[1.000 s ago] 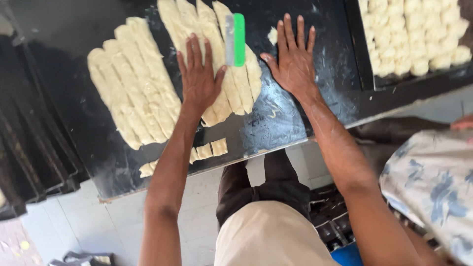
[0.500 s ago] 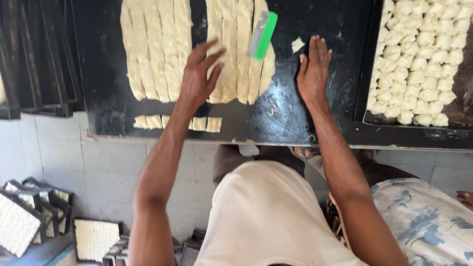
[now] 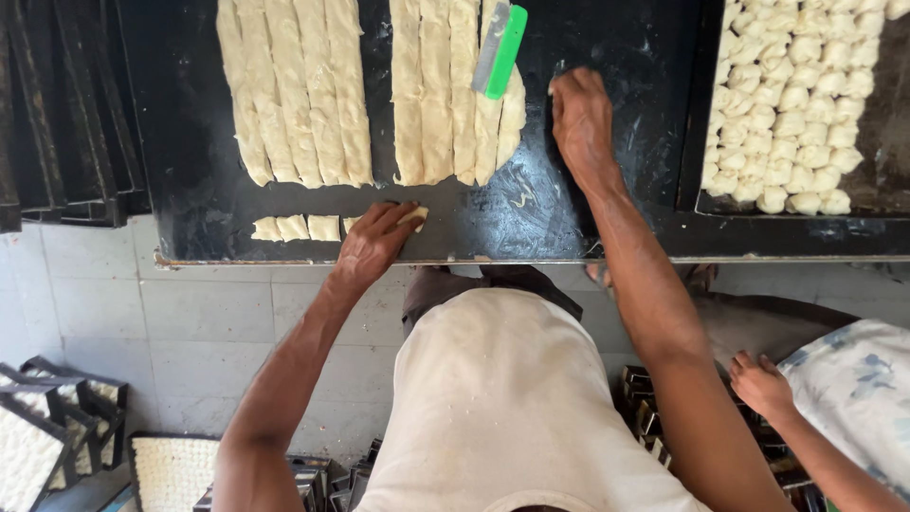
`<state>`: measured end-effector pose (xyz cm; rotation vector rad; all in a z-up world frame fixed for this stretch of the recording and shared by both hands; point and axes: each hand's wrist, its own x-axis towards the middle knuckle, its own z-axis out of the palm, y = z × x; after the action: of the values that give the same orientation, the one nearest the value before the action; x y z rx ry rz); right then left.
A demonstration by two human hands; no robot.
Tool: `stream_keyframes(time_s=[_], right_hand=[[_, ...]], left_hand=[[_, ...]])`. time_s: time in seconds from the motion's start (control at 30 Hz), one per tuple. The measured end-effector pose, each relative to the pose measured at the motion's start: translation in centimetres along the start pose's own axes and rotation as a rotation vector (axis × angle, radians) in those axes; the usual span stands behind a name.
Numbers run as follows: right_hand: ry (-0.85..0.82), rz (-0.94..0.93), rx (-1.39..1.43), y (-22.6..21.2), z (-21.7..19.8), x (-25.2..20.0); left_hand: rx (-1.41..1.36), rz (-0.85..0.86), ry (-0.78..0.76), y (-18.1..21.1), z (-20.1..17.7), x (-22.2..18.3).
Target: The person uses a scraper to cut dough into small pieces, then shapes each piece by hand before placing them onto a tray.
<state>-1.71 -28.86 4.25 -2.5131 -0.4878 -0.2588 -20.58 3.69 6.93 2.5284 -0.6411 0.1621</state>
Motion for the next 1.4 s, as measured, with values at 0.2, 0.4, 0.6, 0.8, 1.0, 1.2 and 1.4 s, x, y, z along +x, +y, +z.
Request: stream_keyframes(time_s=[0.2,0.4,0.6,0.8,1.0,1.2,1.4], right_hand=[[-0.176,0.148,0.184,-5.1,-3.0,-6.3],[-0.081,-0.048,0.085,-9.4,-0.4,-7.8],[-0.038,-0.077,0.022,-10.8,1.1,-6.4],[-0.036,-0.021,0.019,-10.9,2.5,-7.1],[-0.165,0.067,0.045,-12.7,-0.8,-9.7],[-0.336,0.525,0.537,-17.0,-4.1,-13.0],[-0.161,0.694,0.774,-16.8,-3.7,-11.2]], left_hand=[[-0.592,-0.885,-0.007,-0.1,0.3,1.7],[-1.169,-0.852,0.049,1.3,2.3,1.9],[-1.18,-0.847,0.019,2.2,4.3,1.2],[-1.288,-0.856,0.029,2.0,4.6,0.8],[-1.111,-0.816,-0.078,1.3,2.5,2.9],[-0.877,-0.677,-0.144,1.3,2.3,3.6],[-0.993,-0.422,-0.32,2.1,1.5,3.6]])
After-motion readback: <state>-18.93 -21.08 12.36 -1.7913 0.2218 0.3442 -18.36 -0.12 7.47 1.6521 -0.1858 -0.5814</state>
